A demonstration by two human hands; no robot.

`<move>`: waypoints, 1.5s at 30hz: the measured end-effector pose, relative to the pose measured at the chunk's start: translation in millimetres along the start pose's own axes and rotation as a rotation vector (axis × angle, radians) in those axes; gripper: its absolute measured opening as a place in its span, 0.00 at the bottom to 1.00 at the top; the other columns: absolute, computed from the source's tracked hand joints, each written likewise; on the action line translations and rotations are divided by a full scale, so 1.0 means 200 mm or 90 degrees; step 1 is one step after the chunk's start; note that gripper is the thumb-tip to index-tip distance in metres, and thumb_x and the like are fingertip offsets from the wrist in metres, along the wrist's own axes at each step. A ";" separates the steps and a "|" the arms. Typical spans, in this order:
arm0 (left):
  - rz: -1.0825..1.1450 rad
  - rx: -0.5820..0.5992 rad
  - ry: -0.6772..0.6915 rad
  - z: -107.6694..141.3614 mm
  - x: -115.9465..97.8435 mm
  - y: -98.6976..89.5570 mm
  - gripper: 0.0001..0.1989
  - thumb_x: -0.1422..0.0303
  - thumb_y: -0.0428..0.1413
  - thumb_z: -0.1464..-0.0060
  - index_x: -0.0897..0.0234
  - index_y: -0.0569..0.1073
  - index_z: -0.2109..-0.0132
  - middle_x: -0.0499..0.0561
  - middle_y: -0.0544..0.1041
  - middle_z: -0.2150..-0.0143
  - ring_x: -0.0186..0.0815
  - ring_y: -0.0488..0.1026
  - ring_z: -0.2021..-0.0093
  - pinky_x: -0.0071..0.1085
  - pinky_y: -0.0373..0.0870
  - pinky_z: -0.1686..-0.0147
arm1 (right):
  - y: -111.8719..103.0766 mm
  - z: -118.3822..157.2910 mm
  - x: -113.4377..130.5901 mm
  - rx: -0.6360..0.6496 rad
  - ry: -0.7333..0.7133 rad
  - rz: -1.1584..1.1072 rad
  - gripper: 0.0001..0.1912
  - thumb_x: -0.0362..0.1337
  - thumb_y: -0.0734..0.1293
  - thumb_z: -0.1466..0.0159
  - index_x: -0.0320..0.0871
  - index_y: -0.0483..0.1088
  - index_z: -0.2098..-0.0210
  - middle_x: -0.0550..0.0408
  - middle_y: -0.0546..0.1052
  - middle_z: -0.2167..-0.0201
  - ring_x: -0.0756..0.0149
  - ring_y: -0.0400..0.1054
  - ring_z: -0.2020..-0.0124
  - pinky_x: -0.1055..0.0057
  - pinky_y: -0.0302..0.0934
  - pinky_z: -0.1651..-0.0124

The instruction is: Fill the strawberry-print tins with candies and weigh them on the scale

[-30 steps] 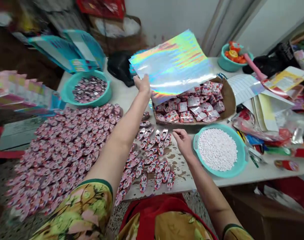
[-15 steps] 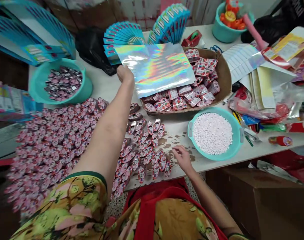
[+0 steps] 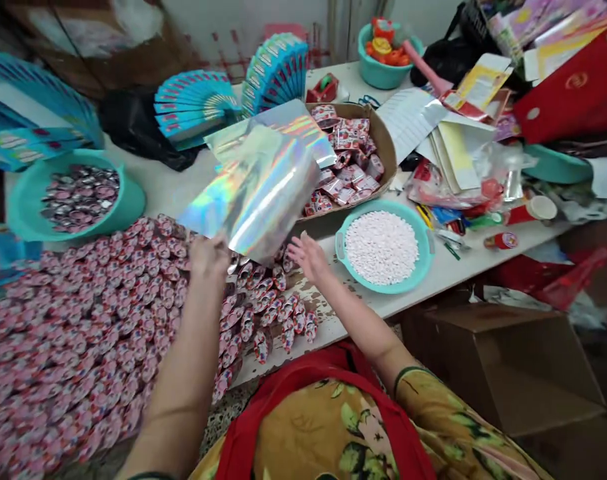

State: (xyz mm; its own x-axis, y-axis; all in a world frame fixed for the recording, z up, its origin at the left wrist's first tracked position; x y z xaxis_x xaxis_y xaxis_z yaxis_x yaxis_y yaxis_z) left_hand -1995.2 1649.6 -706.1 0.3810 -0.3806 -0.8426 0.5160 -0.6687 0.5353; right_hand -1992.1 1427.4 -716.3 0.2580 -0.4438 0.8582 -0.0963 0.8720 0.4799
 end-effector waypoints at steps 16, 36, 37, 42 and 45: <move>0.103 0.145 -0.396 0.48 0.37 -0.59 0.19 0.60 0.68 0.56 0.68 0.77 0.59 0.53 0.80 0.69 0.35 0.74 0.74 0.29 0.69 0.71 | -0.48 0.12 0.11 0.057 -0.099 0.363 0.27 0.50 0.79 0.59 0.44 0.68 0.67 0.60 0.76 0.71 0.71 0.68 0.69 0.72 0.65 0.62; -0.232 -0.125 0.066 1.20 -0.24 -1.10 0.11 0.68 0.68 0.58 0.62 0.85 0.62 0.52 0.77 0.64 0.39 0.73 0.61 0.36 0.70 0.51 | -0.02 0.48 0.05 0.071 -0.262 0.432 0.22 0.41 0.81 0.61 0.40 0.73 0.70 0.63 0.73 0.78 0.77 0.61 0.79 0.79 0.57 0.78; -0.250 -0.171 0.103 1.23 -0.29 -1.19 0.09 0.67 0.68 0.57 0.60 0.85 0.64 0.52 0.76 0.64 0.40 0.74 0.59 0.37 0.71 0.49 | 0.02 0.48 0.05 0.064 -0.284 0.424 0.21 0.42 0.81 0.60 0.40 0.73 0.71 0.63 0.72 0.78 0.77 0.60 0.79 0.79 0.57 0.77; -0.518 -0.472 0.323 1.47 -0.63 -1.77 0.04 0.66 0.68 0.57 0.51 0.83 0.69 0.49 0.77 0.52 0.47 0.68 0.39 0.48 0.56 0.31 | 0.39 0.42 -0.01 0.140 -0.324 0.426 0.19 0.42 0.80 0.58 0.41 0.75 0.70 0.59 0.75 0.74 0.75 0.63 0.75 0.73 0.64 0.69; -0.658 -0.543 0.342 1.65 -0.80 -2.12 0.04 0.62 0.62 0.48 0.48 0.83 0.66 0.44 0.81 0.61 0.45 0.77 0.49 0.52 0.55 0.31 | 0.67 0.38 -0.05 0.169 -0.347 0.427 0.18 0.37 0.79 0.56 0.40 0.77 0.67 0.55 0.77 0.70 0.73 0.65 0.72 0.67 0.67 0.64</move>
State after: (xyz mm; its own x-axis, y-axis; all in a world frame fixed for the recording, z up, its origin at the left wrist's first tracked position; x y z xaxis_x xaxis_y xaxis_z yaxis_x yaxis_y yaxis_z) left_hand -2527.9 1782.8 -816.5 -0.3014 0.4396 -0.8461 0.9532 0.1603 -0.2563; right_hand -2081.6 1533.7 -646.7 -0.4168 0.0450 0.9079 -0.2992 0.9363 -0.1838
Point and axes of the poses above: each hand's wrist, its own z-axis away from the middle knuckle, its own y-axis out of the palm, x = y × z, the point moved 1 cm from there along -z, towards the middle knuckle
